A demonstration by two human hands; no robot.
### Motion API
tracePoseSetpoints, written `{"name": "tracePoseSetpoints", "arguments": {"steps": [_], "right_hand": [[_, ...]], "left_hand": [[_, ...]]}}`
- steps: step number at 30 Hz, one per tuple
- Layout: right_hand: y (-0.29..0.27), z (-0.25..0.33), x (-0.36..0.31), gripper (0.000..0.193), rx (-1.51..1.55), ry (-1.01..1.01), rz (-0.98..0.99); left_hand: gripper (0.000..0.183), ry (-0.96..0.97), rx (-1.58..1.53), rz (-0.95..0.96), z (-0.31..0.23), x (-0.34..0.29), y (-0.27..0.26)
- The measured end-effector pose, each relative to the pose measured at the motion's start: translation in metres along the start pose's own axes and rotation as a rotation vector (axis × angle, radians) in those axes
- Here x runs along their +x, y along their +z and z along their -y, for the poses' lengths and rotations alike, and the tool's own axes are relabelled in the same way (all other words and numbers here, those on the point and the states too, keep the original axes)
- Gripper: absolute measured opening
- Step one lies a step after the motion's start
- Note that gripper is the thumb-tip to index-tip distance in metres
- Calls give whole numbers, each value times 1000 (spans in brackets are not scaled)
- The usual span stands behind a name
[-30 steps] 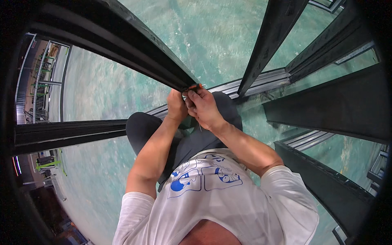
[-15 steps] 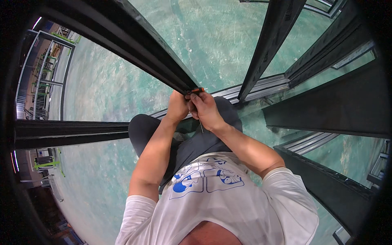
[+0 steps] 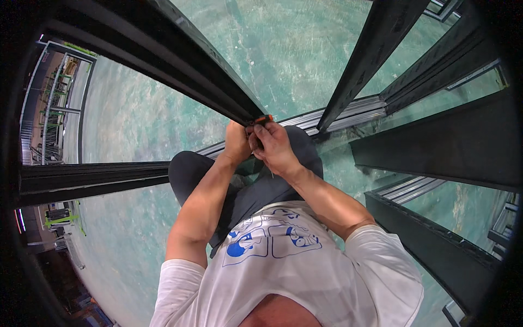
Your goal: Assembling and securing components of metal window frames using a screwdriver.
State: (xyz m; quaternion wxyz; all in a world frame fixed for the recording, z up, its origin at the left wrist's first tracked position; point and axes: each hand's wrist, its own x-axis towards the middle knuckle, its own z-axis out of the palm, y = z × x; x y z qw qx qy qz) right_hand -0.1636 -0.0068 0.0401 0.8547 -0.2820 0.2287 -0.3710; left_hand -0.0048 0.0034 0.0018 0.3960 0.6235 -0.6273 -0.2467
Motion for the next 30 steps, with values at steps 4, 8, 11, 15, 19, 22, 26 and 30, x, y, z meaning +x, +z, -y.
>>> {"name": "tracePoseSetpoints", "arguments": {"steps": [4,8,11,15,19,22,26,30], "right_hand": [[-3,0,2,25,11,-29,21],[-1,0,2,24,24,12,9],[-8,1,2,25,-46,-3,24],[-11,1,2,26,-108,-3,18],[-7,0,2,26,-107,7,-9],[-9,-1,3,25,-162,-15,-4],[-21,-6,-1,24,-192,-25,-144],[-41,-10,0,19,-286,-9,-245]], "left_hand": [[37,14,-6,-2,-1,2,0],[37,71,12,-26,2,3,0],[38,86,83,-43,-2,2,-1],[40,42,69,4,-11,-3,-1],[38,-59,-22,34,-5,-2,-3],[34,-9,60,-43,-8,-3,-2],[36,-16,94,-75,-9,-2,0],[40,-27,93,-64,-1,-6,-1]]}}
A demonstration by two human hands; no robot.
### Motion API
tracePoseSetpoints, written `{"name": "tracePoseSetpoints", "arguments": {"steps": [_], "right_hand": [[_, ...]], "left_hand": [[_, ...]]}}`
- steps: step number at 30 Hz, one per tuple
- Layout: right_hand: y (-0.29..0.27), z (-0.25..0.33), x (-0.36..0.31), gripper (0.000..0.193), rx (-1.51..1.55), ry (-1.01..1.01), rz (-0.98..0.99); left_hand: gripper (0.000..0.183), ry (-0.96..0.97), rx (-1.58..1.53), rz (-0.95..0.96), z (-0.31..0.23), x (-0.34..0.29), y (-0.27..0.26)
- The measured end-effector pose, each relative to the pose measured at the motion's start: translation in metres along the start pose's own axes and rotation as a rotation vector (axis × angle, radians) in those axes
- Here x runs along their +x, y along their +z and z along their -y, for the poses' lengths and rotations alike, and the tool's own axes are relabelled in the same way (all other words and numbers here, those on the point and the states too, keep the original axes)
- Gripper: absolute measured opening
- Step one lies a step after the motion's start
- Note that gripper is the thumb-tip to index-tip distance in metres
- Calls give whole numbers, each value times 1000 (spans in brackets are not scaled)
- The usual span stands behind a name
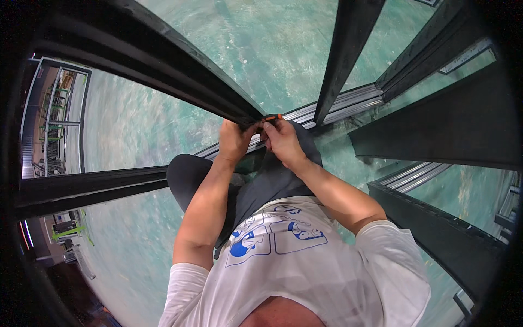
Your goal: Assembling and securing components of metal window frames using a screwdriver.
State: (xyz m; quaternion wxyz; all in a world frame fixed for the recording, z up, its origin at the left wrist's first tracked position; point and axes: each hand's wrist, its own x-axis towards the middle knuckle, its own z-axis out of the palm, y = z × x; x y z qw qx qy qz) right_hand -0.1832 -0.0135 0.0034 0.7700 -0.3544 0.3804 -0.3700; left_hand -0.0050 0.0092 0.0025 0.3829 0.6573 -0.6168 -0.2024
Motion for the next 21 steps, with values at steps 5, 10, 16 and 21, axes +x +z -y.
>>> {"name": "tracePoseSetpoints", "arguments": {"steps": [5,10,16,21], "right_hand": [[-12,-14,6,16,-118,-101,-56],[-18,11,1,12,-522,-588,-18],[-18,41,4,10,-554,-490,133],[0,35,3,8,-393,-285,173]], "left_hand": [[35,9,57,-15,-10,1,4],[33,102,76,-53,-5,-1,5],[29,78,108,-45,-4,0,3],[29,24,125,-19,6,-2,3]]}}
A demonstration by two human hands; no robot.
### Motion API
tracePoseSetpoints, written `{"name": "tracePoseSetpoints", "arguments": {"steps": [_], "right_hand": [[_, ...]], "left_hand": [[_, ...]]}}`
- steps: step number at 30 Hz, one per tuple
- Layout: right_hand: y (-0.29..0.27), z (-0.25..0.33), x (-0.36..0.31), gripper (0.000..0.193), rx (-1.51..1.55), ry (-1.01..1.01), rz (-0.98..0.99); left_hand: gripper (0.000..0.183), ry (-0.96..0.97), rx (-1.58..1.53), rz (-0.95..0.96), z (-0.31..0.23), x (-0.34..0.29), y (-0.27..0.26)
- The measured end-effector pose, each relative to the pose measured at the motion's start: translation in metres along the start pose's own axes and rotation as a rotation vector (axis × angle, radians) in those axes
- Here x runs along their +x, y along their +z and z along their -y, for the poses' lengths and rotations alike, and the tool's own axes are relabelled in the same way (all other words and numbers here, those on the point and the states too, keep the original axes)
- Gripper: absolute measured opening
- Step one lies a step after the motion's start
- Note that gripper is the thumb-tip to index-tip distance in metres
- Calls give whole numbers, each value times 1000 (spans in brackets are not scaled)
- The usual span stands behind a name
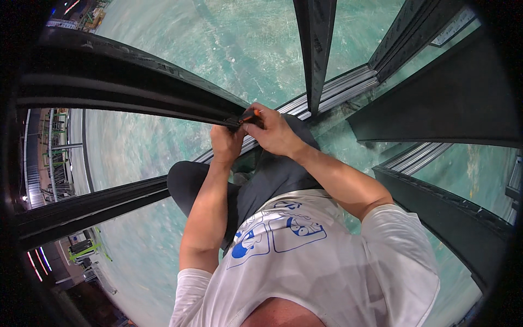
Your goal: Assembling and securing components of metal window frames using a screwdriver.
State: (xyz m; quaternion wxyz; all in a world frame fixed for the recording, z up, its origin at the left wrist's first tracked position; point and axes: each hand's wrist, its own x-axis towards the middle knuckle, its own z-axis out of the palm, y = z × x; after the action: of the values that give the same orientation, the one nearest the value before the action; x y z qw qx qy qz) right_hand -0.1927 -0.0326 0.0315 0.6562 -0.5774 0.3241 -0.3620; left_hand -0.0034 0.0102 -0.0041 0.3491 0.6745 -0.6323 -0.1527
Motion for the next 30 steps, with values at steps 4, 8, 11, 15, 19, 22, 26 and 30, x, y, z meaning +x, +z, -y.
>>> {"name": "tracePoseSetpoints", "arguments": {"steps": [4,8,11,15,19,22,26,30], "right_hand": [[11,5,5,8,283,51,-89],[30,11,12,10,352,12,-153],[37,10,15,10,341,-10,-223],[39,13,11,11,253,-9,-246],[42,11,6,12,165,-7,-265],[41,2,5,13,155,15,-257],[47,-6,10,14,331,73,-235],[43,0,22,12,455,130,-163]], "left_hand": [[29,-7,-87,32,-25,6,-9],[28,-55,-50,64,-20,5,-11],[26,-53,-99,27,-16,5,-9],[25,-48,-80,26,-9,1,-7],[23,12,-65,-32,-11,-2,-6],[22,-42,-46,30,-9,-3,-6],[20,-67,-21,28,-1,1,-3],[15,41,6,-36,1,15,-7]]}}
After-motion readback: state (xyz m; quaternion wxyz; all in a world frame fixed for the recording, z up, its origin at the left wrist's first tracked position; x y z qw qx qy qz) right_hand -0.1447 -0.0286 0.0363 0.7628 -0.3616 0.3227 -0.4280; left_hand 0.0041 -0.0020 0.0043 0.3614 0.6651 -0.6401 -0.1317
